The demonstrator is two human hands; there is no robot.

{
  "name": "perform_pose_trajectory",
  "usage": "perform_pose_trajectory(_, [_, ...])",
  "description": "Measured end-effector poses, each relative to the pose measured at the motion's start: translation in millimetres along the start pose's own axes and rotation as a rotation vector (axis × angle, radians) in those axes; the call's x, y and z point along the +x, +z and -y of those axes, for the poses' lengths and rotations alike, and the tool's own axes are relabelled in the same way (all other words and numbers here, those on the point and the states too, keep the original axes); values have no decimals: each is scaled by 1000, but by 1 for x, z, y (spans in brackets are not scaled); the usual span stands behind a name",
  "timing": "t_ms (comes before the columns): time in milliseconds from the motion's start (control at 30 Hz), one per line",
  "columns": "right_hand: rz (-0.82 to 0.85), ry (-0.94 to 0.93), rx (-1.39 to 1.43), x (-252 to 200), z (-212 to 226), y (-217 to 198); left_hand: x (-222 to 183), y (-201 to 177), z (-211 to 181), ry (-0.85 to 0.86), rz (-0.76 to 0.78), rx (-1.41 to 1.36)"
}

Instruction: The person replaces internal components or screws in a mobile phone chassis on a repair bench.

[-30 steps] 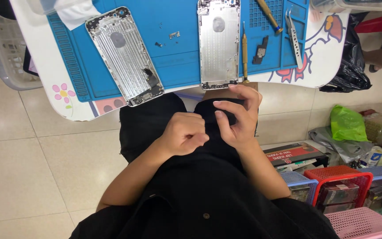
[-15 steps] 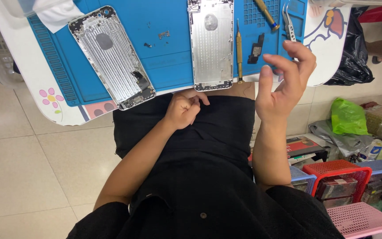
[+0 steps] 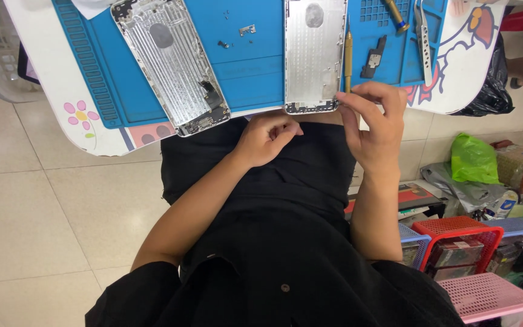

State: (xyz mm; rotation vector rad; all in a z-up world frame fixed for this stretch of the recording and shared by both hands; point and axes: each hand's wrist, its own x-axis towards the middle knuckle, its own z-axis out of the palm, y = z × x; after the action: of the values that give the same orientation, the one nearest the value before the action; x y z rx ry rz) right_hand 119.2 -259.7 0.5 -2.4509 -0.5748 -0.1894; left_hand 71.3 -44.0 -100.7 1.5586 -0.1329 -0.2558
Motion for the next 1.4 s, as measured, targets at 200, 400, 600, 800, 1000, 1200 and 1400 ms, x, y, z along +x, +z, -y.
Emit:
perform_pose_trajectory(200, [-106,-16,57,-4,-7,5,-4,-1,2,34,22,-46])
perform_pose_trajectory(400, [-128,7,106,-9,-14,0,-5,-4,4,3,32,-24])
perform_pose_trajectory(600, [-302,41,601,0,12,1,-5,-4,1,22,42,-64])
perform_pose_trajectory(800, [-361,132,807,-19,9,-2,-6,-6,4,44,43,-67])
perform_pose_trajectory(1000, [-378,170,754,-27,36,-6,-7,-6,6,23,44,-46])
perform_pose_trajectory(1200, [-358,111,768,-41,15,1,-7,-5,9,-1,47,-36])
perform_pose_trajectory(1400, [-413,109,1529,-36,27,2,-7,-5,6,-6,39,-26])
